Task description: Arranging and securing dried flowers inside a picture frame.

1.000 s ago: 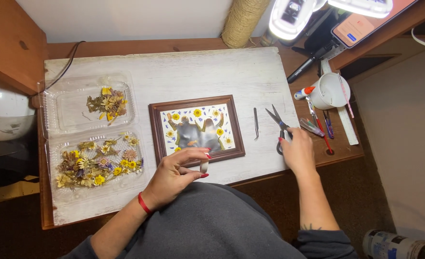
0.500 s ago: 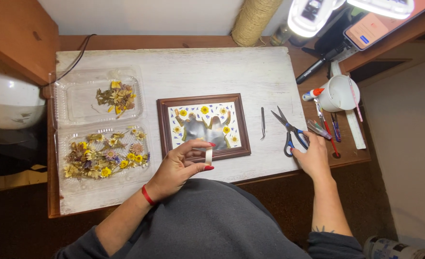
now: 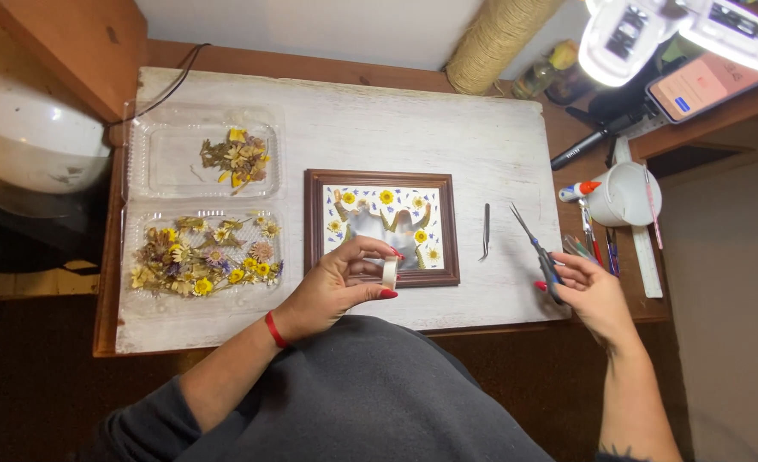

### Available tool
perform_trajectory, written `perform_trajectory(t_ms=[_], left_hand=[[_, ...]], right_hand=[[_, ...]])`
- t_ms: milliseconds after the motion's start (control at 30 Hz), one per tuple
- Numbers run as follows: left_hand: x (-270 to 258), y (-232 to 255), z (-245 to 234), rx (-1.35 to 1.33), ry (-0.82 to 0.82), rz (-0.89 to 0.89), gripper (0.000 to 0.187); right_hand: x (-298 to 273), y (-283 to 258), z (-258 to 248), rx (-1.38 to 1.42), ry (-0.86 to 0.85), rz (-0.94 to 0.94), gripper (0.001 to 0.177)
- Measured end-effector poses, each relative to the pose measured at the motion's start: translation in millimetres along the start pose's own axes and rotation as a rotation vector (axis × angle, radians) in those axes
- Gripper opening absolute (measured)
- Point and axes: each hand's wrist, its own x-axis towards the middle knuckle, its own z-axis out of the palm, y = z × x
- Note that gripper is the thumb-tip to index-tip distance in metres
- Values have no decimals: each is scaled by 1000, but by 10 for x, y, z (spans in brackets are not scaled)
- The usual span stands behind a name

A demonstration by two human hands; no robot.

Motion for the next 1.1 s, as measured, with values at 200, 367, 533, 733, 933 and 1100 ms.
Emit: perform_trajectory(t_ms=[200, 367, 533, 733, 933, 1100], left_hand=[[-2, 52, 40, -54, -20, -99, 39], [-19, -9, 36, -49, -36, -1, 40], [-35, 11, 41, -27, -28, 32, 40], [-30, -15, 58, -35, -56, 47, 41], [-19, -45, 101, 47, -63, 5, 40], [-12, -82, 116, -1, -41, 36, 41]], right_hand=[[-737, -1521, 413, -160, -187, -148, 66], [-751, -1856, 552, -314, -499, -273, 60], [-724, -2029, 614, -483, -493, -153, 63], [-694, -2106, 632, -390, -558, -237, 59], [-701, -2195, 716, -553, -591, -357, 57], [-760, -2275, 740, -517, -589, -365, 57]])
